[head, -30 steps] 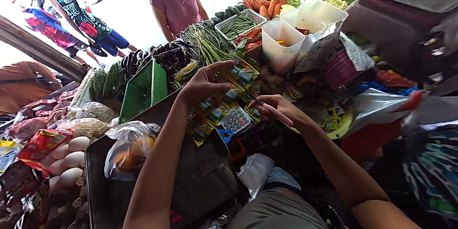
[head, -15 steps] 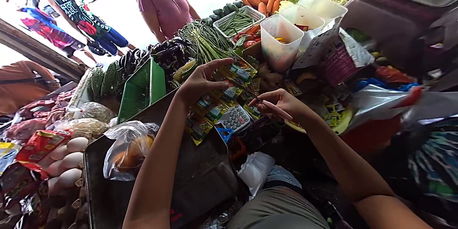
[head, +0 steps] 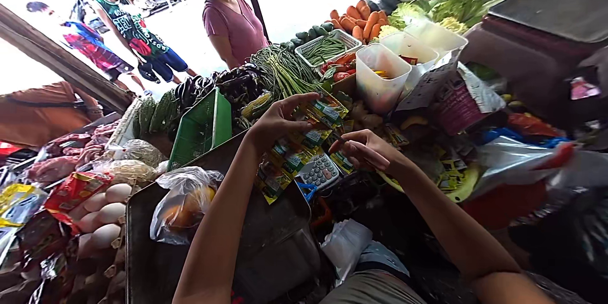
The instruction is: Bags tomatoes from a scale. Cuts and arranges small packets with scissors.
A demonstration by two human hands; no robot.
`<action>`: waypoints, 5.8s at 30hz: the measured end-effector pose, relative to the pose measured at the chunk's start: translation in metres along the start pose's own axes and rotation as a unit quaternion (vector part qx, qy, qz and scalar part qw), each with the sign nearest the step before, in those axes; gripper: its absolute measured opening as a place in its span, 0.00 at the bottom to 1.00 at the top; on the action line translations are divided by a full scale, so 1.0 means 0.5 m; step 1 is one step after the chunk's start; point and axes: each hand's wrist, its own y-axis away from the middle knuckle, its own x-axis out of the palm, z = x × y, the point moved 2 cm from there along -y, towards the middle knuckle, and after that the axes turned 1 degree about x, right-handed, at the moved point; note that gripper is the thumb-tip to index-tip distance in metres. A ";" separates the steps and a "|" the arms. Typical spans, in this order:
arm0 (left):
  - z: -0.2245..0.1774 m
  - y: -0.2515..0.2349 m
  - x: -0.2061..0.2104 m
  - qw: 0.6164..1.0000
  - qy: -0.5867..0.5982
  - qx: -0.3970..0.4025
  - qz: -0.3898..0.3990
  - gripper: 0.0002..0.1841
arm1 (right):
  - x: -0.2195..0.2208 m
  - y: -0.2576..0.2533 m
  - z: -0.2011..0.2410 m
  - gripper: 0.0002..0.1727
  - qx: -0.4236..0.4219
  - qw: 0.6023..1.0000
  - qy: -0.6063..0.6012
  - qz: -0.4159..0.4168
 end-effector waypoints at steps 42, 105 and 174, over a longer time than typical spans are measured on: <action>0.012 -0.002 0.018 0.992 -0.046 -0.061 0.103 0.34 | 0.005 0.000 0.009 0.21 -0.052 0.963 0.029 -0.264; 0.020 -0.002 0.004 0.993 -0.105 -0.001 -0.048 0.35 | 0.050 0.178 0.005 0.26 0.043 0.965 0.106 -0.237; 0.005 0.003 0.003 0.997 -0.036 -0.017 0.068 0.40 | 0.027 0.086 0.000 0.27 0.022 0.998 0.030 -0.055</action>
